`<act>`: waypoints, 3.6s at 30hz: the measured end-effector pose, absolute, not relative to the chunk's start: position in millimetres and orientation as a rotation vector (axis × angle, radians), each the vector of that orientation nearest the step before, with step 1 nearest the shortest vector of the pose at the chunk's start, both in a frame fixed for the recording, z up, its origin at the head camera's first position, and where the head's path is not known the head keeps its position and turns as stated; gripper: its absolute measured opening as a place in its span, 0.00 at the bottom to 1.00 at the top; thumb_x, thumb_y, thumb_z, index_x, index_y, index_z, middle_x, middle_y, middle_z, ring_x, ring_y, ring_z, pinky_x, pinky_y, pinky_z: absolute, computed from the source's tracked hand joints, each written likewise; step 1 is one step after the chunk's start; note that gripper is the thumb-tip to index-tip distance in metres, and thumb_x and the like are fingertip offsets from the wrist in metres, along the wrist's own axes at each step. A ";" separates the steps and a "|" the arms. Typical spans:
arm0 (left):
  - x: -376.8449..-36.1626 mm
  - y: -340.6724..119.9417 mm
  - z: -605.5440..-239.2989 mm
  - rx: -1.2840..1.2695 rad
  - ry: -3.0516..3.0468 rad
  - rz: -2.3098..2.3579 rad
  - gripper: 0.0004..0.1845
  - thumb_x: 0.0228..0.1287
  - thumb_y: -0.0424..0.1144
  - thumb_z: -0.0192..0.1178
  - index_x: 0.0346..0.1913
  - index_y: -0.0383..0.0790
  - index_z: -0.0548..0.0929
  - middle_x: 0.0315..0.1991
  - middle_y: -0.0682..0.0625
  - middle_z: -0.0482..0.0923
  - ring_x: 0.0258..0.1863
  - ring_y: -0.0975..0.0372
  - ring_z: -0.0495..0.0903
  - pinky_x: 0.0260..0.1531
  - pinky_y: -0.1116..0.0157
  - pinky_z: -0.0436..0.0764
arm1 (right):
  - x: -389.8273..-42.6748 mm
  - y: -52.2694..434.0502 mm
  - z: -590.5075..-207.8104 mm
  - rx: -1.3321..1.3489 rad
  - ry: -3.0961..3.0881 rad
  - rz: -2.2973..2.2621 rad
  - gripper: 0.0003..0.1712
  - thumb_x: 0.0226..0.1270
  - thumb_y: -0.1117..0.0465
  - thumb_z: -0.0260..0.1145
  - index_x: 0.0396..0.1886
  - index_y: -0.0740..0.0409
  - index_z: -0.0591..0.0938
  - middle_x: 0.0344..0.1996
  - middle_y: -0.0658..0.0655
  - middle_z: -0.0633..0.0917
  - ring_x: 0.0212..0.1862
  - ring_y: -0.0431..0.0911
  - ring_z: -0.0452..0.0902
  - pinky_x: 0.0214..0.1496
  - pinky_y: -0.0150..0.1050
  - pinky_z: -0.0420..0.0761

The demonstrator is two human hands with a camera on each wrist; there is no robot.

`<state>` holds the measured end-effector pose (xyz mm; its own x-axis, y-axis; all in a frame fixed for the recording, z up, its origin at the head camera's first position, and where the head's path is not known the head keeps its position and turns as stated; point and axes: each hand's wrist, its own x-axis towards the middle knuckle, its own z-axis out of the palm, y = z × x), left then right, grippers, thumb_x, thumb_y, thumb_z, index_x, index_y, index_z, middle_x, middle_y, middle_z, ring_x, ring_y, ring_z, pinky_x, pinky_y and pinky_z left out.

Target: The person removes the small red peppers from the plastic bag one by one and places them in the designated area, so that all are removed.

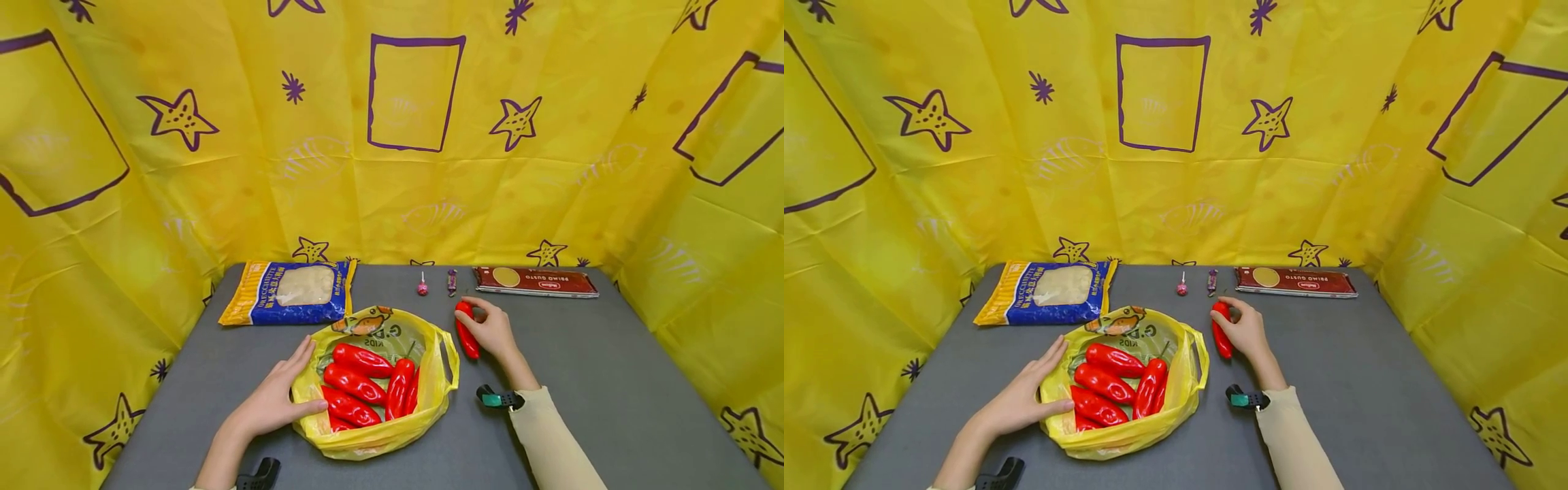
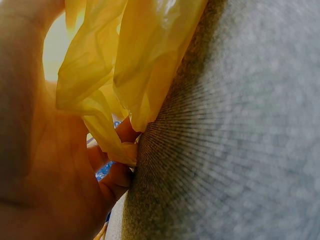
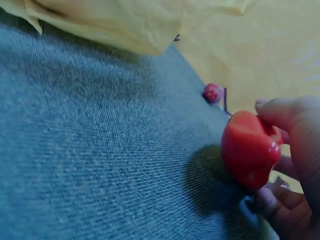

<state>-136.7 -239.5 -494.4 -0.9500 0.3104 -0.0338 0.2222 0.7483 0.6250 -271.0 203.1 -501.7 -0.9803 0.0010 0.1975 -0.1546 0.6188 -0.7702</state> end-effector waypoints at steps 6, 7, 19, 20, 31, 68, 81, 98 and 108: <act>-137.5 -239.6 -494.1 0.432 2.813 0.978 0.60 0.62 0.67 0.71 0.87 0.44 0.52 0.88 0.45 0.43 0.79 0.29 0.54 0.70 0.26 0.58 | -277.8 201.6 -509.7 0.078 -2.607 1.294 0.28 0.69 0.48 0.77 0.64 0.54 0.87 0.52 0.64 0.88 0.35 0.50 0.77 0.33 0.34 0.73; -137.5 -239.7 -494.2 0.430 2.813 0.977 0.60 0.62 0.68 0.70 0.87 0.44 0.52 0.88 0.45 0.43 0.79 0.29 0.54 0.70 0.26 0.58 | -278.8 201.4 -511.4 0.077 -2.598 1.291 0.28 0.69 0.48 0.77 0.64 0.53 0.87 0.51 0.64 0.88 0.35 0.51 0.77 0.33 0.35 0.73; -136.8 -239.6 -495.7 0.425 2.805 0.978 0.60 0.62 0.68 0.70 0.87 0.46 0.51 0.88 0.46 0.43 0.79 0.29 0.54 0.71 0.27 0.57 | -282.3 203.0 -527.2 0.071 -2.527 1.224 0.26 0.67 0.50 0.78 0.62 0.54 0.88 0.35 0.60 0.86 0.36 0.49 0.75 0.38 0.38 0.71; -136.7 -239.5 -495.6 0.422 2.803 0.976 0.60 0.62 0.68 0.70 0.87 0.46 0.51 0.88 0.46 0.43 0.79 0.29 0.54 0.71 0.27 0.57 | -281.9 203.6 -527.1 0.069 -2.528 1.228 0.26 0.68 0.50 0.78 0.62 0.54 0.88 0.35 0.60 0.86 0.36 0.50 0.75 0.38 0.38 0.71; -135.8 -238.3 -491.5 0.406 2.805 0.966 0.61 0.62 0.68 0.70 0.87 0.47 0.51 0.88 0.46 0.43 0.77 0.25 0.55 0.68 0.26 0.62 | -279.8 208.6 -524.1 0.153 -2.567 1.236 0.28 0.69 0.55 0.77 0.66 0.58 0.84 0.50 0.63 0.85 0.41 0.51 0.79 0.42 0.35 0.74; -135.5 -239.5 -494.4 0.401 2.805 0.947 0.60 0.62 0.69 0.69 0.88 0.50 0.50 0.88 0.47 0.41 0.76 0.29 0.59 0.66 0.27 0.66 | -278.0 207.0 -524.3 0.098 -2.454 1.256 0.25 0.73 0.58 0.73 0.63 0.66 0.82 0.50 0.69 0.85 0.35 0.48 0.78 0.39 0.32 0.73; -135.2 -238.1 -492.1 0.418 2.819 0.993 0.61 0.60 0.68 0.71 0.86 0.39 0.55 0.88 0.43 0.41 0.80 0.31 0.53 0.73 0.28 0.55 | -274.4 205.1 -493.1 0.170 -2.329 1.487 0.24 0.74 0.61 0.72 0.66 0.65 0.82 0.55 0.69 0.84 0.37 0.41 0.77 0.39 0.25 0.74; -136.9 -237.0 -492.5 0.390 2.811 0.960 0.62 0.60 0.70 0.70 0.85 0.37 0.55 0.88 0.43 0.44 0.80 0.32 0.54 0.73 0.29 0.56 | -257.8 169.7 -457.5 0.404 -2.379 1.494 0.23 0.73 0.66 0.72 0.65 0.65 0.82 0.58 0.68 0.84 0.42 0.51 0.79 0.38 0.33 0.74; -136.9 -239.7 -493.3 0.384 2.816 0.943 0.62 0.60 0.70 0.70 0.86 0.39 0.55 0.88 0.44 0.43 0.78 0.29 0.55 0.70 0.29 0.63 | -251.4 156.1 -433.3 0.587 -2.393 1.447 0.21 0.73 0.65 0.73 0.63 0.63 0.84 0.45 0.65 0.83 0.36 0.49 0.74 0.33 0.33 0.72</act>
